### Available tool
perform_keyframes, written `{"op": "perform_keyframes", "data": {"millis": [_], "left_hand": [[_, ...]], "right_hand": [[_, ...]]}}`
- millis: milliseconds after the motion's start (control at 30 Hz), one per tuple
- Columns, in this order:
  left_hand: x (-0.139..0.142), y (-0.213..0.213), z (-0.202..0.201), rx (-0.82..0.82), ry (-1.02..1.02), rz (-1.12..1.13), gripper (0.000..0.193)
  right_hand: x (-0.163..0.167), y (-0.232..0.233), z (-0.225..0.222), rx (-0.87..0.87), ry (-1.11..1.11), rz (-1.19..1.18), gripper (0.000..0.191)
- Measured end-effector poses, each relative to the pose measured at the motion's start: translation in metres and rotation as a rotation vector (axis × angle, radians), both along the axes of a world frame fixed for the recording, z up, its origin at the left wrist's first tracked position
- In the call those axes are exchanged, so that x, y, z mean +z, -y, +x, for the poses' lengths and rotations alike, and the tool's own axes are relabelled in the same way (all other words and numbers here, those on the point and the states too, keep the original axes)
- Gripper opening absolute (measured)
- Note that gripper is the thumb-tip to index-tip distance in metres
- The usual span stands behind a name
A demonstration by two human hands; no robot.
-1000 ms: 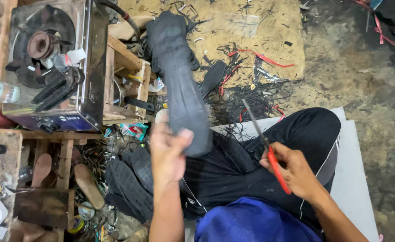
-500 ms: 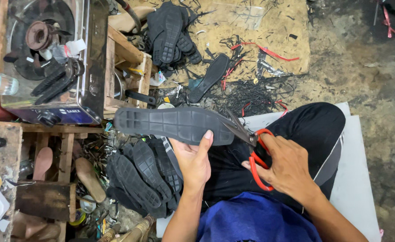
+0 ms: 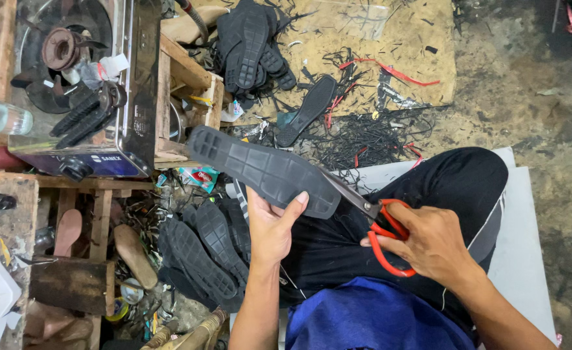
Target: The person sits on the floor and uses red-handled shears to trim excess rubber from the edges of black shoe soles, rotating each sole to cut around its perimeter, then sets the trimmed sole aside and picks up the next one.
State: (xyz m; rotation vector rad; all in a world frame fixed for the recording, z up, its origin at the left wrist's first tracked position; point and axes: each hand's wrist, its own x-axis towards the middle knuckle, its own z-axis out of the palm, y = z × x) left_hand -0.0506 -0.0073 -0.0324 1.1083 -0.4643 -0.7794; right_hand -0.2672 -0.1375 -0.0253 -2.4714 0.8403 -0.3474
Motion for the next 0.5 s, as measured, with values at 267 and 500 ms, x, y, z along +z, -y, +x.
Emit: {"op": "perform_keyframes", "data": {"millis": [267,500], "left_hand": [[0.001,-0.001,-0.003,-0.054,-0.031,0.005,0.065],[0.002,-0.002,-0.01,-0.078,-0.009,0.051,0.074]], "right_hand": [[0.005,-0.004,0.007,-0.002,0.071,-0.108,0.062],[0.002,-0.002,0.01,-0.009,0.043,-0.118,0.061]]}}
